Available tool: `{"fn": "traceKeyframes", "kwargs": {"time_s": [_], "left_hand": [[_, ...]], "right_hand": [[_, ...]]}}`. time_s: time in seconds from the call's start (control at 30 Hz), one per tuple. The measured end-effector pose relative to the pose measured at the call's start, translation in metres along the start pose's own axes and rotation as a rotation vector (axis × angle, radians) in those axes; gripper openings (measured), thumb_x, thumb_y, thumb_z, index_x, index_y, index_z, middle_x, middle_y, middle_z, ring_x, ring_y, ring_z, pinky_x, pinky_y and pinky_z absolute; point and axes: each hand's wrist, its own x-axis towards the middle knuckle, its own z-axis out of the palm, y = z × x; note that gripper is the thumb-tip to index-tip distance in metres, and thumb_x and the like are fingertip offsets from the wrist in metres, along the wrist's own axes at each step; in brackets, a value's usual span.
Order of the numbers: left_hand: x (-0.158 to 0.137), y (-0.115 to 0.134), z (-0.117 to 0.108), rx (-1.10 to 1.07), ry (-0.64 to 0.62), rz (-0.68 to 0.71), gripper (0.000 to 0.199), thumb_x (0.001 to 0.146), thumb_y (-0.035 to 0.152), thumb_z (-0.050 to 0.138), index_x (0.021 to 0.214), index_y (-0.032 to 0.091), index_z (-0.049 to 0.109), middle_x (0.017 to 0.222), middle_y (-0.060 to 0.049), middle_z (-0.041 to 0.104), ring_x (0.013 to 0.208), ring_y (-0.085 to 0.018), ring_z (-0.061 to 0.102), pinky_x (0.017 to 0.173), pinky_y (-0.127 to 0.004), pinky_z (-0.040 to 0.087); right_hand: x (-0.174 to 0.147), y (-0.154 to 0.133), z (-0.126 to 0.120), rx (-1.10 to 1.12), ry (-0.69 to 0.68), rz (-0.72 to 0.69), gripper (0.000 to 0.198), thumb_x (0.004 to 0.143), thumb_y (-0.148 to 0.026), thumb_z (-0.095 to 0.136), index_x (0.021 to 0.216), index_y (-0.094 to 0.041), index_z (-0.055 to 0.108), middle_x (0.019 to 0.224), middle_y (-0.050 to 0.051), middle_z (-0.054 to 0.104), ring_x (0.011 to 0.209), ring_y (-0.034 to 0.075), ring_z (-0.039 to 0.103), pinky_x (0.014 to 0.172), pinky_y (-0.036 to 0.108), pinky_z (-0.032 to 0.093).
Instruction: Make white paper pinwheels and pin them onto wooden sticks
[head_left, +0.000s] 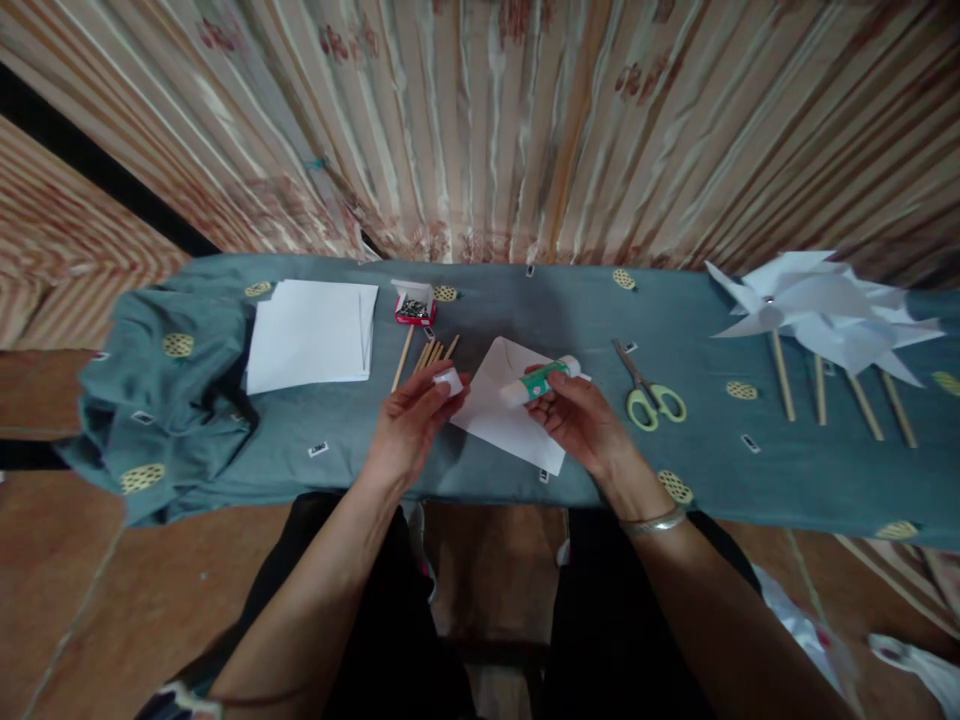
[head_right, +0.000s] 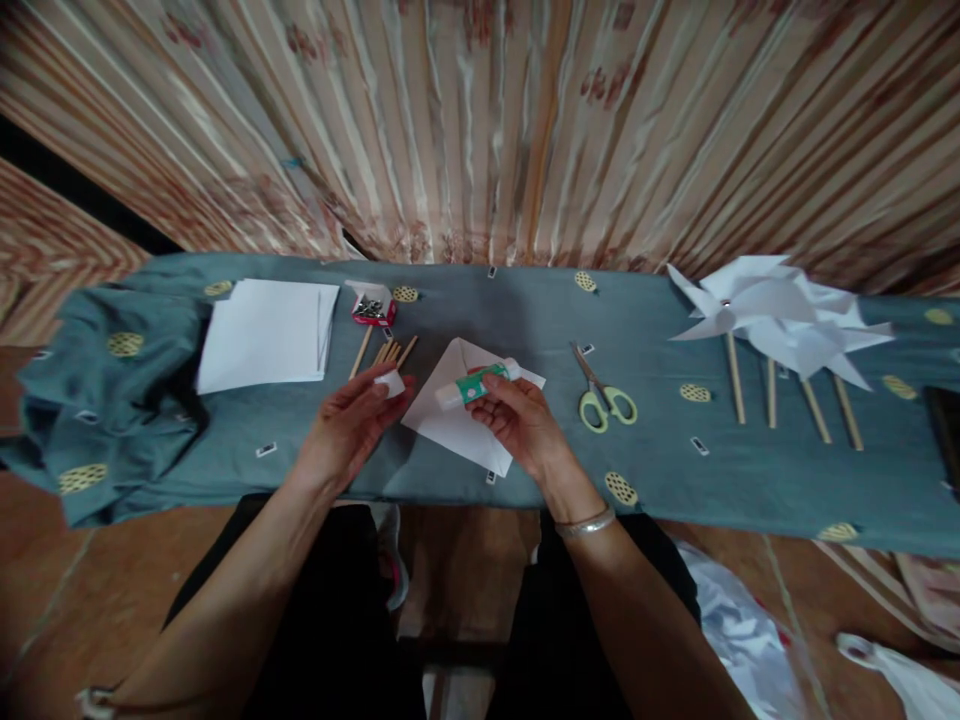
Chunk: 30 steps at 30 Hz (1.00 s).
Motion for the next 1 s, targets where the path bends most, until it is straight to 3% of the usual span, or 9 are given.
{"fn": "traceKeyframes", "kwargs": {"time_s": [0.17,0.37,1.0], "left_hand": [[0.000,0.001,0.015,-0.281,-0.015,-0.173,0.018,0.071,0.016,0.076,0.087,0.015,0.067,0.097,-0.007,0.074,0.095,-0.016,0.070,0.087,-0.027,0.053],[0.004,-0.004,0.012,-0.342,0.040,-0.188,0.020,0.071,0.014,0.078,0.086,0.016,0.065,0.074,0.004,0.066,0.063,-0.005,0.060,0.062,-0.015,0.048],[0.001,-0.004,0.008,-0.233,0.037,-0.147,0.029,0.062,0.015,0.081,0.087,0.016,0.067,0.076,0.002,0.068,0.068,-0.008,0.063,0.068,-0.019,0.051]], "right_hand": [[-0.003,0.007,0.007,0.008,-0.027,0.001,0.031,0.055,-0.029,0.090,0.080,-0.019,0.074,0.071,0.000,0.077,0.061,0.013,0.073,0.062,0.019,0.062],[-0.003,0.014,0.008,-0.040,-0.080,-0.017,0.030,0.059,-0.024,0.088,0.084,-0.020,0.072,0.079,0.001,0.078,0.069,0.016,0.076,0.067,0.023,0.064],[-0.002,0.013,0.013,-0.003,-0.033,-0.037,0.031,0.055,-0.025,0.090,0.078,-0.019,0.070,0.073,-0.001,0.078,0.066,0.015,0.076,0.063,0.018,0.063]]}}
